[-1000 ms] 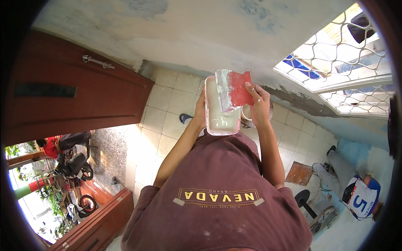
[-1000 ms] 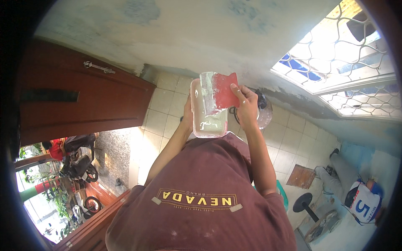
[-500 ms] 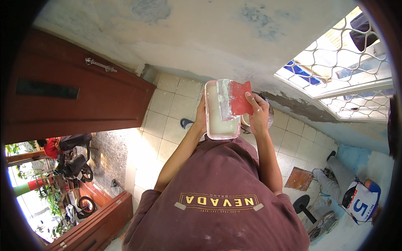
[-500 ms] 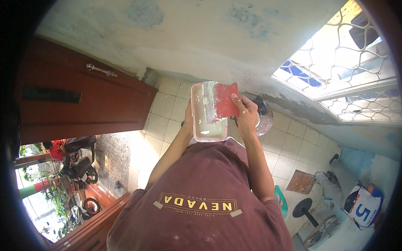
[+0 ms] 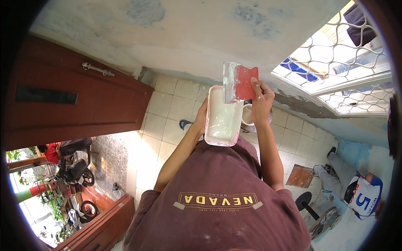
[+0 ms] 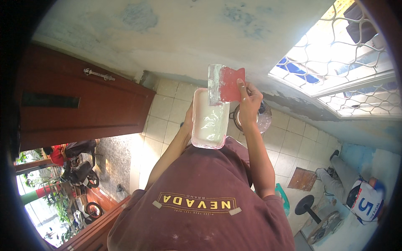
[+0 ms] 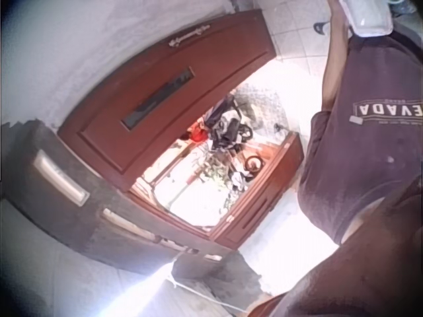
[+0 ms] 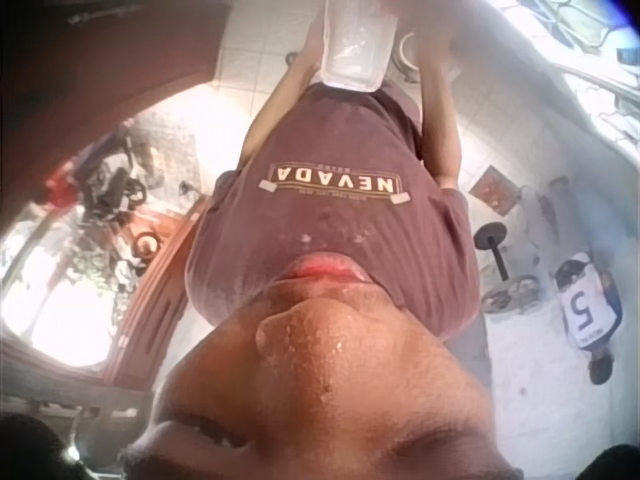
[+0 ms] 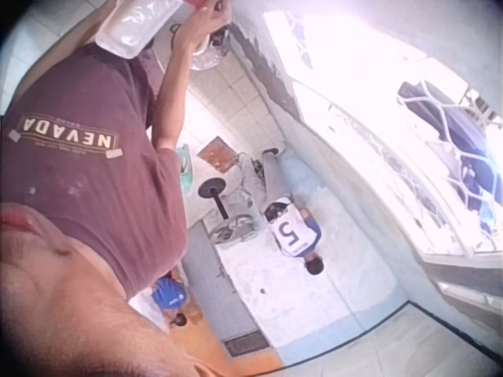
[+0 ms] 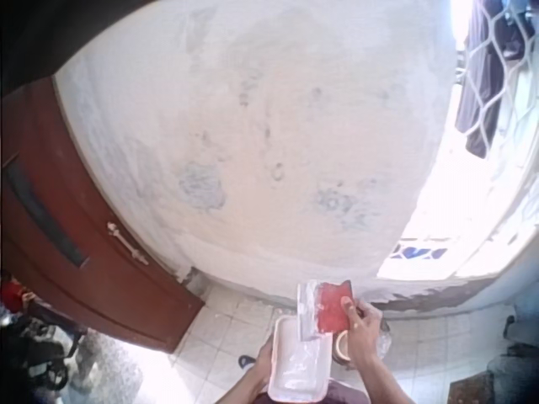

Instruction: The person applies white plaster to a wall using a red scraper, repeatedly dipping the scraper into a pink container of plaster and smoothing it across the wall surface.

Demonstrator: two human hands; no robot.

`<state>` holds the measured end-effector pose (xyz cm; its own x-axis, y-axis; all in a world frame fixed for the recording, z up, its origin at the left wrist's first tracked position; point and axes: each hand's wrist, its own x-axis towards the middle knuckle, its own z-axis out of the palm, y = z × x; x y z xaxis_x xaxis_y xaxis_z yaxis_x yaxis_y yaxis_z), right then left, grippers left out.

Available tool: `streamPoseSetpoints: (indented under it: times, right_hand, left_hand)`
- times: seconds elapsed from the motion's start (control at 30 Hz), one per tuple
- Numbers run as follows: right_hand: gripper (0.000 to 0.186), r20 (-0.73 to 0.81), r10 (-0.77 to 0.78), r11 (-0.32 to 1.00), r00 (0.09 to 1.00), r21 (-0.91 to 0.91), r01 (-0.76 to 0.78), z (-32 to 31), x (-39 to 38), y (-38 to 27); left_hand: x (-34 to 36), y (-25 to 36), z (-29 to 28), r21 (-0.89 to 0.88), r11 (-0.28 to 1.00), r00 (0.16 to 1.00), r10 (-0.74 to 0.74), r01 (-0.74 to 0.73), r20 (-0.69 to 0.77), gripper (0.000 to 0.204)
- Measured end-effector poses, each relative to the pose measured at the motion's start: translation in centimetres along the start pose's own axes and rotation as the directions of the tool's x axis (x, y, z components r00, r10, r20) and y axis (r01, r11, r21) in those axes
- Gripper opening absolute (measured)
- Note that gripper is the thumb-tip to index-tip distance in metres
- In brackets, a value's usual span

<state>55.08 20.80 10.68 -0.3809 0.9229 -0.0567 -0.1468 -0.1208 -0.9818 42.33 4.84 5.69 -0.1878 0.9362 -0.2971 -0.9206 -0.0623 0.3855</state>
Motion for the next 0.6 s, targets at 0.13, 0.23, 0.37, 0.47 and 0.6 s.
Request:
streamPoseSetpoints:
  times: [0.13,0.23,0.37,0.47,0.6]
  right_hand:
    - [0.029,-0.019,0.008,0.998,1.000,0.070,-0.006,1.6,0.6,-1.5]
    - [0.029,-0.024,-0.004,0.992,1.000,0.123,0.007,1.9,1.4,-1.1]
    - [0.029,-0.045,-0.032,0.992,0.998,0.118,0.037,1.9,2.2,-0.2]
    - [0.030,-0.082,0.000,0.992,0.997,0.128,0.011,2.5,2.1,-0.8]
    - [0.023,-0.094,-0.013,0.987,0.995,0.158,0.028,3.0,2.3,-0.8]
  left_hand:
    - [0.1,-0.3,0.3,0.002,1.000,0.999,0.015,-0.014,-0.049,0.055]
    - [0.2,-0.2,0.3,-0.014,1.000,0.998,0.018,-0.019,-0.053,0.054]
    - [0.2,0.0,0.5,0.001,0.999,0.998,0.045,-0.045,-0.049,0.053]
    - [0.1,0.2,0.5,-0.005,0.999,0.998,0.050,-0.050,-0.029,0.054]
    - [0.2,0.2,-0.1,-0.070,0.997,1.000,-0.012,0.013,0.018,0.057]
